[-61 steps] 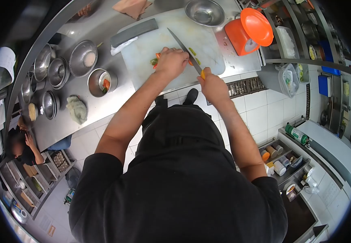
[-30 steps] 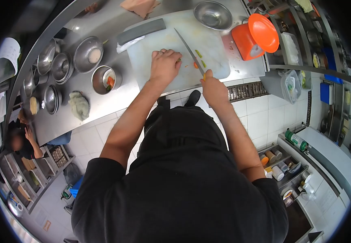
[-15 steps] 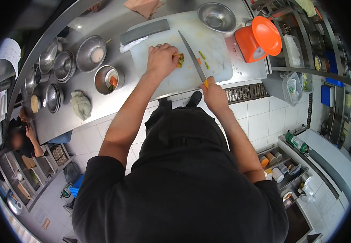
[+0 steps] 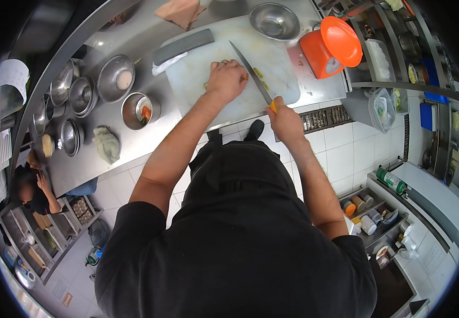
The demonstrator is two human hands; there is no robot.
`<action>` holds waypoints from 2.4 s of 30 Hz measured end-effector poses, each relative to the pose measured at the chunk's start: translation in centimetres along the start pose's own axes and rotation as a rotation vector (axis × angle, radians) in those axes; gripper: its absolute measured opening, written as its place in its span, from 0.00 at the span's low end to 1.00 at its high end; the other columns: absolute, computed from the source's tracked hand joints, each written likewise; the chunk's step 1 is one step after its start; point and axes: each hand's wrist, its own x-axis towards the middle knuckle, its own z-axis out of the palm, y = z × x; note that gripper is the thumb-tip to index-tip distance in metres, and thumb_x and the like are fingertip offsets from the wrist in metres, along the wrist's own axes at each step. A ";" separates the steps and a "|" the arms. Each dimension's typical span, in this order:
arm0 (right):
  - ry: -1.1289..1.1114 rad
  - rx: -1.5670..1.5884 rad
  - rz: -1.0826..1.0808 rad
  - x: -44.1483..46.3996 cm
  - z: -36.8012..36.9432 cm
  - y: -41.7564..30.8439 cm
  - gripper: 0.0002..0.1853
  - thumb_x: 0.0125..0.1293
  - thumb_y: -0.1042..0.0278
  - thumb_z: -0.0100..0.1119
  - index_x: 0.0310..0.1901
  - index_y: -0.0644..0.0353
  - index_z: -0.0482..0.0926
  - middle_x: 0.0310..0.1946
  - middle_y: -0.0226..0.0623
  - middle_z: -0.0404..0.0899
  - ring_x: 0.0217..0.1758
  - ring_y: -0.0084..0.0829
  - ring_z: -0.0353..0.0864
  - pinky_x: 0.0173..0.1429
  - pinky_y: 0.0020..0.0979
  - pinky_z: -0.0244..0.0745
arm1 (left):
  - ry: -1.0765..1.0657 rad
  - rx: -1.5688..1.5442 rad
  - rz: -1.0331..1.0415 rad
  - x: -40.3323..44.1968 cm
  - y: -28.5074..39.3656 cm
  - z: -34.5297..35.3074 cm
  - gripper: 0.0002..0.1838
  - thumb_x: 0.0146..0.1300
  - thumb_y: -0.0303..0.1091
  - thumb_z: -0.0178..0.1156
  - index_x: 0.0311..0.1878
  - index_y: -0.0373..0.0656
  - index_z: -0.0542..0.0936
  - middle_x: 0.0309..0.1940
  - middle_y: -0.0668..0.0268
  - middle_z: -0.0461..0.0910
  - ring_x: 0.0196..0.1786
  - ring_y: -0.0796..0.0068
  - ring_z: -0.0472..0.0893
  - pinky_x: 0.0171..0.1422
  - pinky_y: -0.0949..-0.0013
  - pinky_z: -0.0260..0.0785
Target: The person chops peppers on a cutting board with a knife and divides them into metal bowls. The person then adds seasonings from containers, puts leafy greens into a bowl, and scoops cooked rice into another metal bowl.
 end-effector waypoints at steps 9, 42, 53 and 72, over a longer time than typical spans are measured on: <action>0.009 0.020 0.014 0.2 -0.3 -0.6 0.18 0.79 0.56 0.58 0.54 0.64 0.70 0.34 0.57 0.87 0.40 0.62 0.88 0.45 0.58 0.82 | 0.024 -0.063 -0.047 -1.3 -1.0 0.0 0.08 0.60 0.37 0.74 0.43 0.53 0.88 0.47 0.70 0.86 0.57 0.62 0.82 0.66 0.55 0.62; 0.021 -0.062 -0.003 3.1 0.8 -4.1 0.20 0.80 0.55 0.57 0.56 0.65 0.69 0.36 0.58 0.87 0.41 0.60 0.89 0.46 0.57 0.84 | 0.153 -0.060 -0.082 -0.3 -0.7 2.1 0.07 0.60 0.35 0.71 0.41 0.52 0.90 0.47 0.70 0.86 0.56 0.63 0.82 0.68 0.52 0.62; -0.030 -0.023 0.018 3.5 0.6 -4.3 0.20 0.81 0.54 0.56 0.57 0.65 0.68 0.36 0.61 0.87 0.42 0.63 0.89 0.47 0.59 0.83 | 0.164 -0.087 -0.077 0.1 -1.2 2.3 0.04 0.61 0.34 0.71 0.39 0.53 0.91 0.45 0.73 0.87 0.54 0.64 0.82 0.66 0.51 0.62; 0.012 0.075 -0.042 4.8 -1.6 -4.2 0.20 0.78 0.56 0.60 0.57 0.65 0.71 0.37 0.62 0.87 0.43 0.64 0.88 0.48 0.59 0.82 | 0.172 -0.165 -0.047 -1.6 -2.9 0.8 0.08 0.64 0.32 0.69 0.45 0.51 0.92 0.50 0.72 0.90 0.56 0.62 0.84 0.67 0.53 0.66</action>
